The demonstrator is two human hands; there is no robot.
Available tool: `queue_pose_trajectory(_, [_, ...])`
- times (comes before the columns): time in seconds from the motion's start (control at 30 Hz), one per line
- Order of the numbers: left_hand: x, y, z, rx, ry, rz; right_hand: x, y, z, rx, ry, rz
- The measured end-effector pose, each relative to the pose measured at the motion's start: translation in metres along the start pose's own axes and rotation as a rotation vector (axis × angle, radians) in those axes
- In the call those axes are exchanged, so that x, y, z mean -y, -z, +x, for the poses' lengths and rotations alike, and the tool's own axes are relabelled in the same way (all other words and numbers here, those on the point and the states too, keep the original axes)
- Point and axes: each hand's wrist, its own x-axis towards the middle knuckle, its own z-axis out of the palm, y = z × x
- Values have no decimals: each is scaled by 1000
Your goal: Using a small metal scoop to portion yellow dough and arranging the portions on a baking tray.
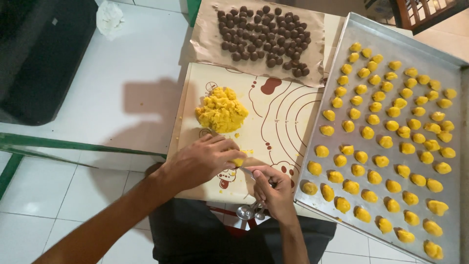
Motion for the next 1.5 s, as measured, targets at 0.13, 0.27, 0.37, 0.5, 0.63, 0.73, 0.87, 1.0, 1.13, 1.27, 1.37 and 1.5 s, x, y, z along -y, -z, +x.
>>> queue_pose_trajectory(0.13, [9, -3, 5, 126, 50, -55, 5, -3, 0, 40, 34, -58])
queue_pose_trajectory(0.27, [21, -20, 10, 130, -60, 147, 8, -4, 1, 50, 3, -80])
queue_pose_trajectory(0.37, [24, -22, 9, 47, -150, 320, 10, -5, 2, 56, 12, -55])
queue_pose_trajectory(0.5, [9, -20, 0, -126, -105, 281, 7, -3, 1, 14, -16, -34])
queue_pose_trajectory(0.63, [-16, -8, 0, -124, 35, 121, 9, -5, 3, -5, -44, -79])
queue_pose_trajectory(0.73, [-22, -5, 0, -70, 128, 48, 7, -6, 5, 0, -31, -39])
queue_pose_trajectory(0.87, [-23, -4, -1, -111, 92, 52, 2, -3, 4, -26, -12, -14])
queue_pose_trajectory(1.0, [-28, -4, -3, -133, 71, 133, 2, -3, 4, -36, -25, 12])
queue_pose_trajectory(1.13, [-33, -3, -4, -148, 118, 92, -1, -1, 3, -38, -41, 51])
queue_pose_trajectory(1.27, [-37, 4, 1, -210, 96, -5, 1, -1, 0, -49, -37, 84])
queue_pose_trajectory(1.37, [-37, -2, 6, -202, 42, -68, 11, -2, -10, -103, -62, 122])
queue_pose_trajectory(1.5, [-46, -20, 19, -213, 39, -178, 38, 5, -30, -226, -170, 18])
